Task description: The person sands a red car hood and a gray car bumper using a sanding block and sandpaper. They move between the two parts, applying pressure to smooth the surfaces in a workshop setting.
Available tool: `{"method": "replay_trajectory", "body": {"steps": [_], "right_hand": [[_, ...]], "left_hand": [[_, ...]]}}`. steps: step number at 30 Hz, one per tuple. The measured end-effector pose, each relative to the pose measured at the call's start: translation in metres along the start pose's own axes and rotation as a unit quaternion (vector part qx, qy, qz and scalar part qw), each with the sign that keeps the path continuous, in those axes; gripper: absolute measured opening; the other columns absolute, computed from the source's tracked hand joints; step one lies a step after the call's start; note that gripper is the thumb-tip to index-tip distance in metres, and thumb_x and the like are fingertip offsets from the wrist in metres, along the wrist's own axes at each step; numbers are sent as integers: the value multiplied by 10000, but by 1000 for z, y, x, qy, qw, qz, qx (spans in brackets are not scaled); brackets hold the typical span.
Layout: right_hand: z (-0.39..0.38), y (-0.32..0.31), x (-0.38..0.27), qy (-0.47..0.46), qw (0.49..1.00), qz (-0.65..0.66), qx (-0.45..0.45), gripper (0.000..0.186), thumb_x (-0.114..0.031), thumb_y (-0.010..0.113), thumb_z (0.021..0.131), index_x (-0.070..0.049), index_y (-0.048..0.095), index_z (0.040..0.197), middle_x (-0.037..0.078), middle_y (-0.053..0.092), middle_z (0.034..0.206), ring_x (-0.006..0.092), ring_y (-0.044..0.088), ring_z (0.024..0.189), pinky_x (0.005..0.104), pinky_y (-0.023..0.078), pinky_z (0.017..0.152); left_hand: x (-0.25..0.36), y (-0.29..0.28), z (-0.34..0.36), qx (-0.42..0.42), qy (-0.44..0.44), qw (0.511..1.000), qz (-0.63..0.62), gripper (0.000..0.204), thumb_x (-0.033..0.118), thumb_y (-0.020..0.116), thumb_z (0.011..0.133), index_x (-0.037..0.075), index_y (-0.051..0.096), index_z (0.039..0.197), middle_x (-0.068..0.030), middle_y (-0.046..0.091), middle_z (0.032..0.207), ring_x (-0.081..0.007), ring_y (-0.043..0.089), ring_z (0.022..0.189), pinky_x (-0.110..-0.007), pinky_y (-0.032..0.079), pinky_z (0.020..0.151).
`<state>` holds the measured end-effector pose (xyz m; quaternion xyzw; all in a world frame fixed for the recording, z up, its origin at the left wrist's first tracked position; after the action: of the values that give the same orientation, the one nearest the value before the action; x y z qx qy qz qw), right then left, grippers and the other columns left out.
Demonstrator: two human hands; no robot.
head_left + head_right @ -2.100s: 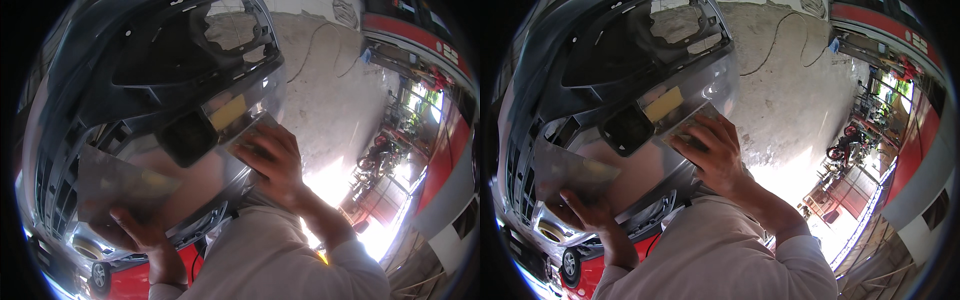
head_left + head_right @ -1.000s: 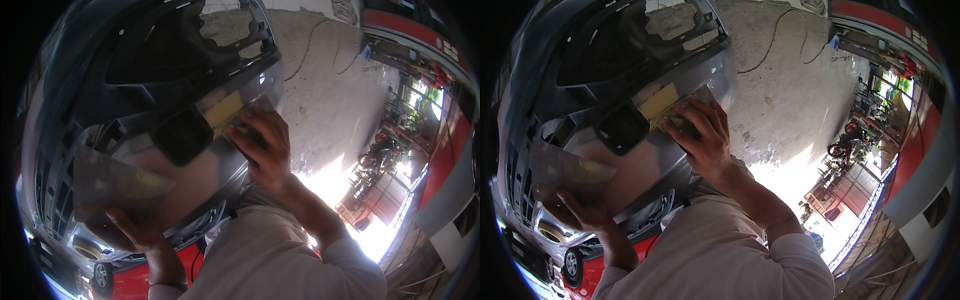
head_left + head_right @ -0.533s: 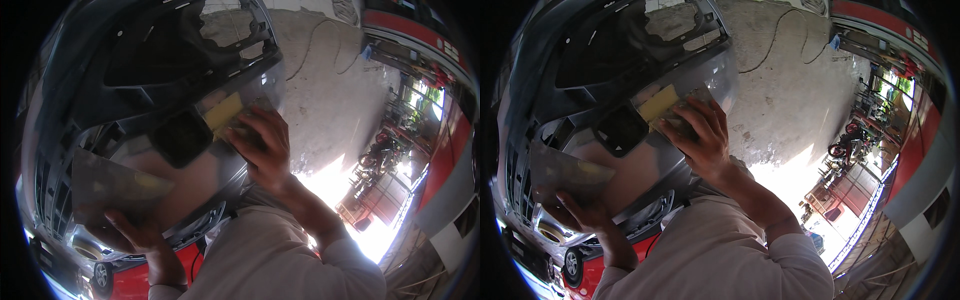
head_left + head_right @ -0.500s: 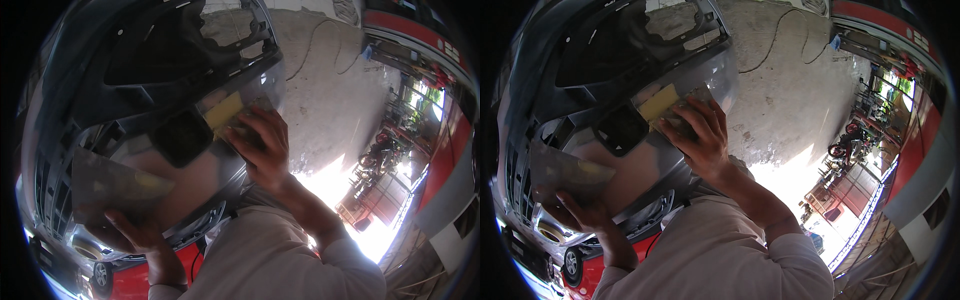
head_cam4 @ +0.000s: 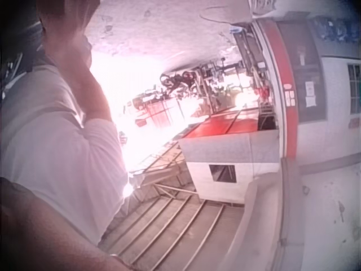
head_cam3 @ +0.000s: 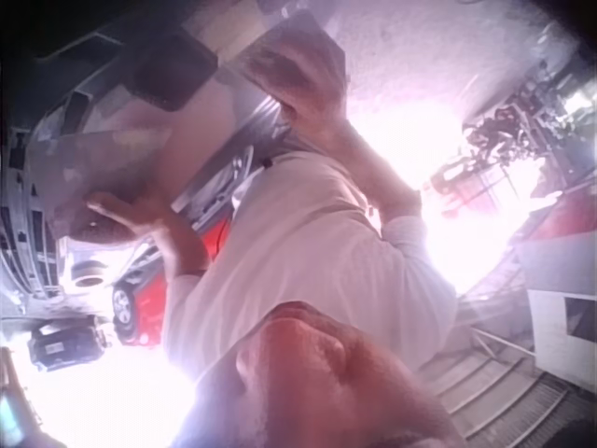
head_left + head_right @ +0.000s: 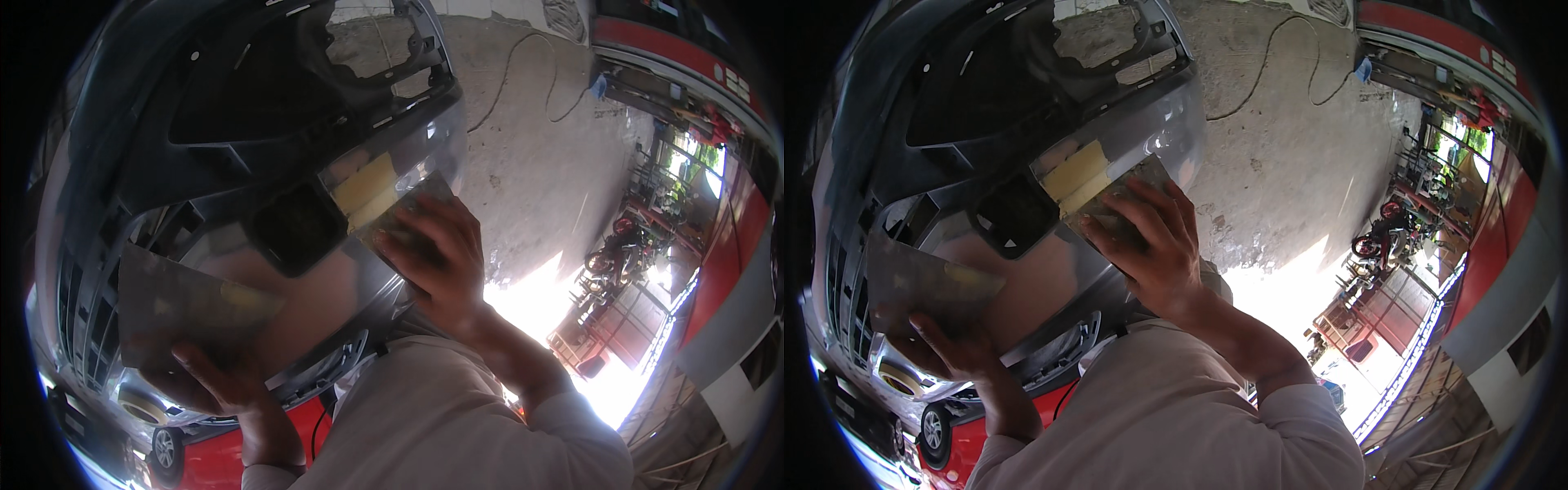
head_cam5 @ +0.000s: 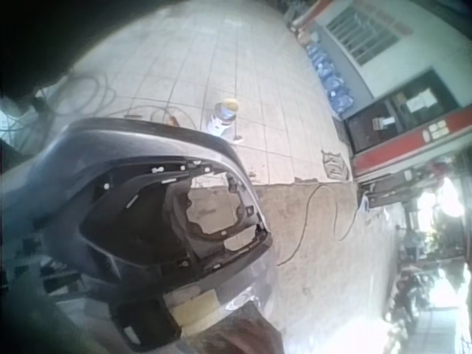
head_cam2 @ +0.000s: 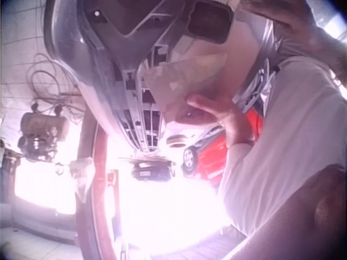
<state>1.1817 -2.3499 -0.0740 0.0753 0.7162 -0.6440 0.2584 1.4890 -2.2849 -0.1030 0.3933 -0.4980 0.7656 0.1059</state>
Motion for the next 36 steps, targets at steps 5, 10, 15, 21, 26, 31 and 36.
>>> {"method": "replay_trajectory", "body": {"steps": [5, 10, 15, 21, 26, 31, 36], "right_hand": [[5, 20, -4, 4, 1000, -18, 18, 407, -136, 698, 797, -261, 743, 1181, 41, 602, 1282, 318, 540, 1268, 569, 361, 1108], [2, 28, -2, -1, 1000, -18, 10, 411, -135, 697, 795, -261, 741, 1184, 36, 600, 1268, 319, 542, 1261, 568, 375, 1094], [7, 7, -6, 23, 995, -7, -95, 437, -69, 743, 736, -233, 751, 1141, 20, 631, 1185, 300, 585, 1191, 538, 430, 1024], [21, -35, 22, 36, 995, 30, -93, 531, 79, 658, 699, -141, 740, 1175, 80, 671, 1194, 287, 626, 1138, 404, 480, 985], [31, -20, 37, 60, 997, 27, -44, 597, 153, 574, 685, -129, 723, 1190, 90, 672, 1210, 292, 632, 1129, 404, 484, 956], [25, -16, 6, 28, 993, 4, -118, 568, 121, 618, 666, -133, 728, 1162, 65, 672, 1195, 280, 630, 1134, 390, 471, 966], [-15, -42, 8, 50, 980, 53, -185, 554, 125, 623, 677, -108, 720, 1171, 79, 663, 1217, 293, 636, 1140, 387, 485, 988]], "left_hand": [[18, 3, 6, -20, 190, 963, 190, 487, 204, 656, 994, 63, 508, 1436, -261, 520, 1374, -381, 613, 1159, -433, 563, 907], [25, 14, 5, 2, 3, 1000, 10, 492, 250, 575, 1039, -21, 447, 1429, -200, 543, 1342, -251, 600, 1131, -380, 543, 909], [19, 18, 6, 31, -127, 976, -176, 491, 254, 578, 1038, -17, 455, 1429, -197, 528, 1361, -242, 588, 1149, -370, 546, 908], [0, 8, -3, 15, -136, 974, -178, 459, 209, 600, 1029, 31, 492, 1437, -225, 516, 1377, -287, 595, 1163, -383, 559, 913], [13, 12, 7, 16, -114, 979, -166, 437, 198, 596, 1034, 22, 506, 1423, -223, 521, 1368, -279, 605, 1137, -377, 560, 920], [14, 11, 8, 7, 37, 999, -5, 410, 213, 577, 1035, 30, 533, 1399, -242, 533, 1343, -327, 622, 1117, -396, 565, 902], [25, 10, 9, 27, 263, 940, 217, 391, 238, 530, 1046, 66, 545, 1396, -278, 543, 1324, -412, 630, 1109, -455, 571, 889]]}}
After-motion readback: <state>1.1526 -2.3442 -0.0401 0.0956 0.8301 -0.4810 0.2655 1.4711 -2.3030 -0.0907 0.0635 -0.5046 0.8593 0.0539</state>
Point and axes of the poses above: each hand's wrist, its own z-axis towards the middle knuckle, its own y-axis out of the palm, x = y × z, the point moved 4 cm from there along z, towards the middle knuckle
